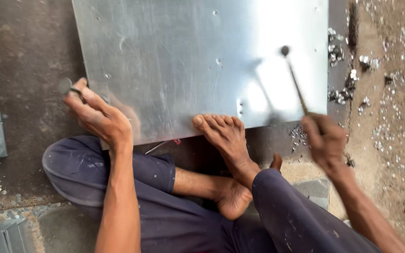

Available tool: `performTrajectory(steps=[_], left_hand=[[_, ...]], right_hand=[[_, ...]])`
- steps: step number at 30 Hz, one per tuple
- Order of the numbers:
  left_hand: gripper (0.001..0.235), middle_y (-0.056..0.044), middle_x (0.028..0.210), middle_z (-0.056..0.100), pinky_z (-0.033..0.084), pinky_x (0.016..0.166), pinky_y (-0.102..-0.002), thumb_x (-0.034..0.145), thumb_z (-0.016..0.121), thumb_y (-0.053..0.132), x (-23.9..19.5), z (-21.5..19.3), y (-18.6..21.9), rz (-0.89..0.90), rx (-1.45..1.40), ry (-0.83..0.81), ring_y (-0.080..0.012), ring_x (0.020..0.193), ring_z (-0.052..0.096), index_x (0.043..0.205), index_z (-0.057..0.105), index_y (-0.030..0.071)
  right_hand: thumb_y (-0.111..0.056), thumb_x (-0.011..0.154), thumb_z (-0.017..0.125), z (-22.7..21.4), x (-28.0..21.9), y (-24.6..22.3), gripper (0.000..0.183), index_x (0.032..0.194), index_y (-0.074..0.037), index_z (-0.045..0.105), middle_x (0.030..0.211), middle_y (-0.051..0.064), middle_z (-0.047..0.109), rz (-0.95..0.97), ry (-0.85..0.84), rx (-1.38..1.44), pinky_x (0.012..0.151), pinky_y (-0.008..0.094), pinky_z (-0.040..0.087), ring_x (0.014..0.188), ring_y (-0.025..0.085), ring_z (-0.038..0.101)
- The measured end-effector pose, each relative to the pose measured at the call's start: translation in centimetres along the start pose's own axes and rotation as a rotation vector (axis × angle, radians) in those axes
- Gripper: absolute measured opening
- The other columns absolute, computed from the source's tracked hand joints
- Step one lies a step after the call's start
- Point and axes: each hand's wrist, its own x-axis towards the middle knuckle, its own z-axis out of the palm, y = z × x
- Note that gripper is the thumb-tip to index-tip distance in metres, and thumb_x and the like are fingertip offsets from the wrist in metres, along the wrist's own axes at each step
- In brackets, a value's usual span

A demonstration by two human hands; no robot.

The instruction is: The person assembles a metal box by positioning hardware components and using a hammer to secure them into pre-drilled holes in the metal sheets.

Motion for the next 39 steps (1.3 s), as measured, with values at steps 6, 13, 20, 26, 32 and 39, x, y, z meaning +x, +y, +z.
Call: performTrajectory(steps=[6, 13, 20, 26, 32, 39], left_hand=[[0.023, -0.010, 0.100, 0.071, 0.069, 0.081, -0.034, 0.112, 0.053, 0.025, 1.9, 6.3, 5.5, -0.303, -0.903, -0.255, -0.0199, 0.090, 0.076, 0.129, 0.052, 0.009], [0.015, -0.008, 0.103, 0.077, 0.066, 0.083, -0.032, 0.114, 0.059, 0.020, 1.0, 12.7, 7.5, 0.038, -0.712, -0.498, -0.0174, 0.096, 0.077, 0.120, 0.064, 0.008], [0.017, -0.005, 0.088, 0.078, 0.061, 0.062, -0.031, 0.104, 0.062, 0.022, 0.2, 13.9, 7.0, 0.253, -0.402, -0.714, -0.0159, 0.076, 0.078, 0.113, 0.065, 0.008], [0.014, -0.006, 0.094, 0.077, 0.065, 0.069, -0.030, 0.108, 0.060, 0.017, 0.0, 14.0, 6.7, 0.338, -0.454, -0.687, -0.0198, 0.090, 0.079, 0.117, 0.063, 0.007], [0.014, -0.011, 0.091, 0.077, 0.058, 0.063, -0.035, 0.107, 0.063, 0.015, 0.0, 13.4, 7.0, 0.364, -0.344, -0.679, -0.0224, 0.082, 0.077, 0.117, 0.064, 0.006], [0.016, -0.007, 0.087, 0.077, 0.057, 0.056, -0.032, 0.104, 0.065, 0.020, 0.2, 13.9, 6.9, 0.312, -0.422, -0.692, -0.0160, 0.075, 0.077, 0.114, 0.065, 0.007]], right_hand=[[-0.026, 0.103, 0.056, 4.5, 0.5, -8.8, 0.044, 0.138, 0.001, 0.056, 0.066, 0.007, 0.065, -0.026, -0.258, 0.165, 0.037, 0.028, 0.040, 0.043, 0.011, 0.051], [-0.031, 0.103, 0.052, 3.9, 2.1, -10.8, 0.046, 0.138, -0.001, 0.058, 0.062, 0.006, 0.062, 0.025, -0.293, 0.116, 0.037, 0.030, 0.037, 0.043, 0.010, 0.047], [-0.029, 0.107, 0.049, 2.3, 2.0, -10.9, 0.034, 0.123, -0.001, 0.062, 0.064, -0.001, 0.053, -0.034, -0.168, 0.258, 0.034, 0.023, 0.041, 0.046, 0.007, 0.045], [-0.027, 0.111, 0.049, -0.5, 1.6, -12.9, 0.030, 0.122, -0.002, 0.063, 0.067, -0.003, 0.055, -0.250, 0.061, 0.294, 0.041, 0.021, 0.041, 0.050, 0.004, 0.049], [-0.023, 0.108, 0.050, 0.1, 2.0, -14.0, 0.023, 0.114, -0.002, 0.060, 0.062, -0.004, 0.051, -0.183, -0.095, 0.323, 0.038, 0.022, 0.037, 0.046, 0.005, 0.043], [-0.027, 0.110, 0.052, -0.4, 1.4, -13.8, 0.016, 0.107, -0.013, 0.059, 0.061, -0.005, 0.047, -0.341, 0.089, 0.482, 0.038, 0.022, 0.034, 0.047, 0.004, 0.042]])
